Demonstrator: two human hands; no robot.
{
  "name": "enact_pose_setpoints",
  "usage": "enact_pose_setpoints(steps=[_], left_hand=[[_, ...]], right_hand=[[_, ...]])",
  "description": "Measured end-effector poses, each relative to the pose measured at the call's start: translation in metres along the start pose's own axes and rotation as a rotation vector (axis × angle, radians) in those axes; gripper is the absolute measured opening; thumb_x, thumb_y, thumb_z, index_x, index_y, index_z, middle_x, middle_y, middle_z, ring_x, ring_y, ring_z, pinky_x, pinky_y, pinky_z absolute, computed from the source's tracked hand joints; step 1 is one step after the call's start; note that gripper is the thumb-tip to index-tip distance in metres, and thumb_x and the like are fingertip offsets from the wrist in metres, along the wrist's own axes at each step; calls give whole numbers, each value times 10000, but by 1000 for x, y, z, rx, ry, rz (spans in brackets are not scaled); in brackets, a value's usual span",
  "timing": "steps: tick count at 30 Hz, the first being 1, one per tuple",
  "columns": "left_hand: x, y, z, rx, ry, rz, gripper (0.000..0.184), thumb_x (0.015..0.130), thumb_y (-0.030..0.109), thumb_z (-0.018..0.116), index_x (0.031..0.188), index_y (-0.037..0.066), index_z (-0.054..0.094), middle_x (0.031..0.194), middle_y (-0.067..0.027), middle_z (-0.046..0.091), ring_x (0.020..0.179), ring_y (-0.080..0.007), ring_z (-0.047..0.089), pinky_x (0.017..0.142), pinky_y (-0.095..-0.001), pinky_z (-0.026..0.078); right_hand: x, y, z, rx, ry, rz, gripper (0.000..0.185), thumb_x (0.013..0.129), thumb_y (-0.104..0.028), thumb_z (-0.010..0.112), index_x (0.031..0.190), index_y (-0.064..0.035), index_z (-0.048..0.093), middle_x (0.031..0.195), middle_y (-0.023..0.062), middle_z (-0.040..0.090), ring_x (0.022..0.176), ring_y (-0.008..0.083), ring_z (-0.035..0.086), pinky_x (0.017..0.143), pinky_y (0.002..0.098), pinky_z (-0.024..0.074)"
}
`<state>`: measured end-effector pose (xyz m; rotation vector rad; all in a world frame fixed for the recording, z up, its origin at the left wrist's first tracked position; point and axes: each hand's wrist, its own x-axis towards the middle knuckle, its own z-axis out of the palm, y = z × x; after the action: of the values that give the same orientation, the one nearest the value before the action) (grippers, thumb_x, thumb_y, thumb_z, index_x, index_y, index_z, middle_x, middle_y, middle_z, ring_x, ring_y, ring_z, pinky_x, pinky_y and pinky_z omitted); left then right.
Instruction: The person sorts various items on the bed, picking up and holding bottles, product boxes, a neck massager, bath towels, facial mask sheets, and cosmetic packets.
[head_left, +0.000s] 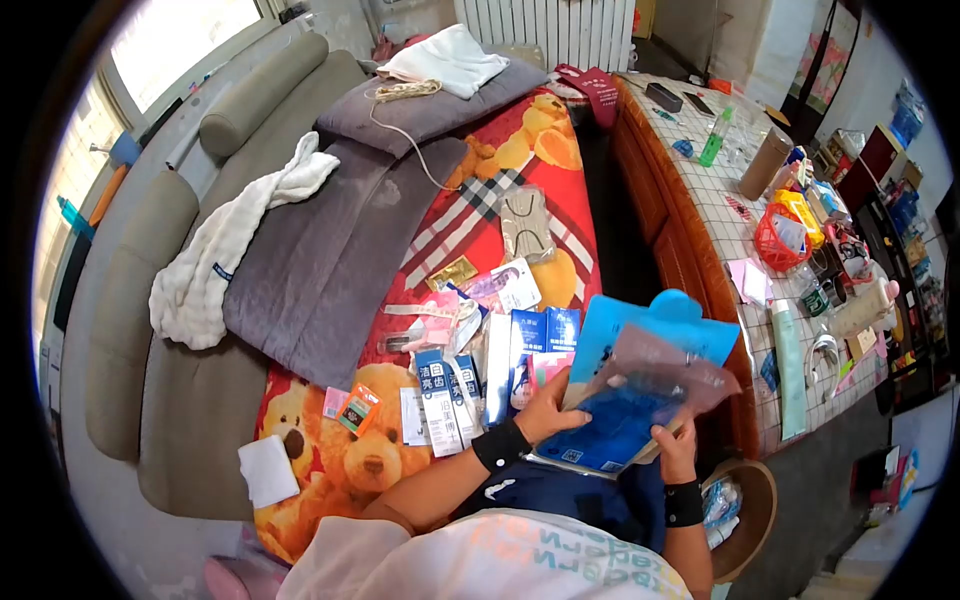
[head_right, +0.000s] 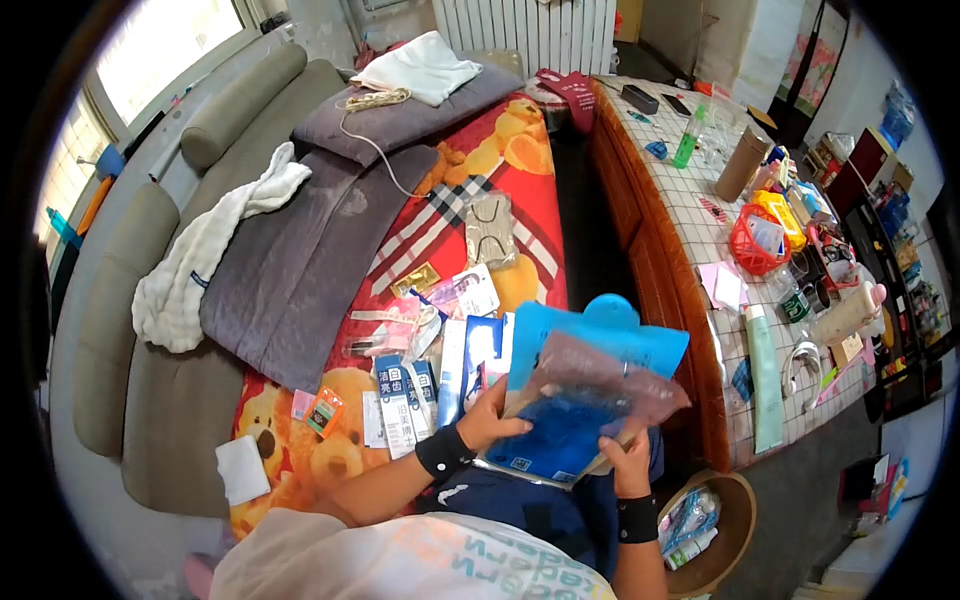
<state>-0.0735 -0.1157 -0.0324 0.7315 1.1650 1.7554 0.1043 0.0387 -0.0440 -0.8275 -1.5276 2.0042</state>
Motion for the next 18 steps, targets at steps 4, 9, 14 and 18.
enact_pose_setpoints(steps=[4,9,14,18], left_hand=[[-28,-24,5,-14,39,6,644,688,42,664,1240,26,333,1149,-56,460,1042,-137,430,906,-268,323],[-26,-28,14,160,298,94,585,639,138,732,1130,6,440,1030,-70,528,936,-141,488,822,-269,391],[-21,-45,5,282,410,160,597,626,149,735,1119,-12,438,990,-91,536,900,-164,508,784,-276,410],[-14,-42,13,210,462,227,579,641,112,711,1124,-4,413,1001,-70,516,913,-146,490,812,-266,386]], right_hand=[[-17,25,-8,33,3,90,405,685,-52,650,1026,-48,433,875,26,519,769,117,499,698,253,418],[-22,13,9,11,-22,37,328,684,-75,667,961,-37,495,831,31,534,752,118,507,689,263,419],[-29,0,24,-194,-45,-129,320,708,-76,654,996,-17,528,919,33,540,830,126,500,737,265,412],[-25,19,24,-47,-5,-34,376,733,-67,640,1057,-11,458,957,30,529,869,114,492,774,250,402]])
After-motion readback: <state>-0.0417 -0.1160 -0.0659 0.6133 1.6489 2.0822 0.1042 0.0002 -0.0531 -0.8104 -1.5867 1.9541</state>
